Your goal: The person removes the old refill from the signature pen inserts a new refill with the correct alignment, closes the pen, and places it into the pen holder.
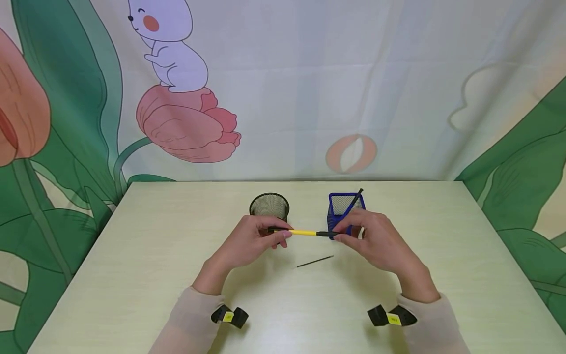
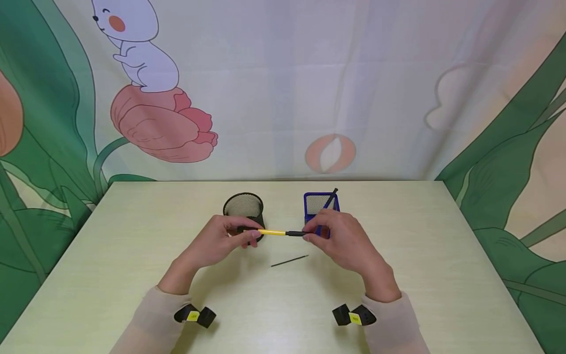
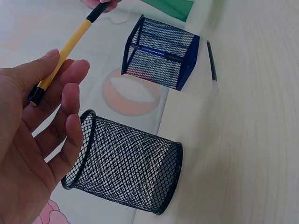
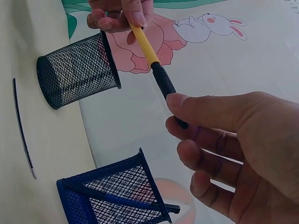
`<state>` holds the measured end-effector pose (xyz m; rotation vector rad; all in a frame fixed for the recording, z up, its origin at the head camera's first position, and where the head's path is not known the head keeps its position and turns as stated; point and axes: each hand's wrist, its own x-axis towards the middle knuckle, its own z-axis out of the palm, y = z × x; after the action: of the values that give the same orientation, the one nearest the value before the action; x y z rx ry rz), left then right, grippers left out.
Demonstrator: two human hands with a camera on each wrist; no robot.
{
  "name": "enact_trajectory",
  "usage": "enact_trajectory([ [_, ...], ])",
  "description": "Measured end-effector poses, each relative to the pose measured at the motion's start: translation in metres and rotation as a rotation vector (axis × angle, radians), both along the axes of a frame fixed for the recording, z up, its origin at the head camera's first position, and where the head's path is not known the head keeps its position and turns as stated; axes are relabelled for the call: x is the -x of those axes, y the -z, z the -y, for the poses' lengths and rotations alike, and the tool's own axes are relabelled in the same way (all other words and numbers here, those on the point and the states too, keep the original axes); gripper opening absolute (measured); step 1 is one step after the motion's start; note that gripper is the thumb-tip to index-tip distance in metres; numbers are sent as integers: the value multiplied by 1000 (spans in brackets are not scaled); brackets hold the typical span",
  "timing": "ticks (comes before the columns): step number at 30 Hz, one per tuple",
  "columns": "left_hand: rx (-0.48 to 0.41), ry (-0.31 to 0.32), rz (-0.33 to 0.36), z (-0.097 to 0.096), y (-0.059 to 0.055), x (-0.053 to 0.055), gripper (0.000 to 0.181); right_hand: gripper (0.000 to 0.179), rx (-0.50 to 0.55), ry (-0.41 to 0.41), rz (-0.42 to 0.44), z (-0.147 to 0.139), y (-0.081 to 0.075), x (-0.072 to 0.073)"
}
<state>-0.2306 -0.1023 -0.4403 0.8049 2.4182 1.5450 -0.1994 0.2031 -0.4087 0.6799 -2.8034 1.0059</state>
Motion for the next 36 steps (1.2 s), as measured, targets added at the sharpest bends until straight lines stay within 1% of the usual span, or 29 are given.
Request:
enact_trajectory([
  [7, 2, 2, -4, 0, 0, 0, 21, 11, 1, 4, 26, 0, 0, 1],
  [13, -5, 3, 0, -1, 0, 1, 18, 11, 9, -15, 15, -2, 0, 2],
  [19, -20, 1, -11, 0, 0, 1, 19, 12, 33, -36, 15, -3, 0, 4],
  [26, -42, 1, -18, 0, -3, -1, 18, 13, 94, -62, 32, -4, 0, 3],
  [31, -61, -1, -25, -1, -2, 0, 17, 16, 129, -47, 51, -2, 1, 4],
  [36, -72, -10, -19, 0, -2, 1, 15, 15, 151, -35, 37, 0, 1, 5],
])
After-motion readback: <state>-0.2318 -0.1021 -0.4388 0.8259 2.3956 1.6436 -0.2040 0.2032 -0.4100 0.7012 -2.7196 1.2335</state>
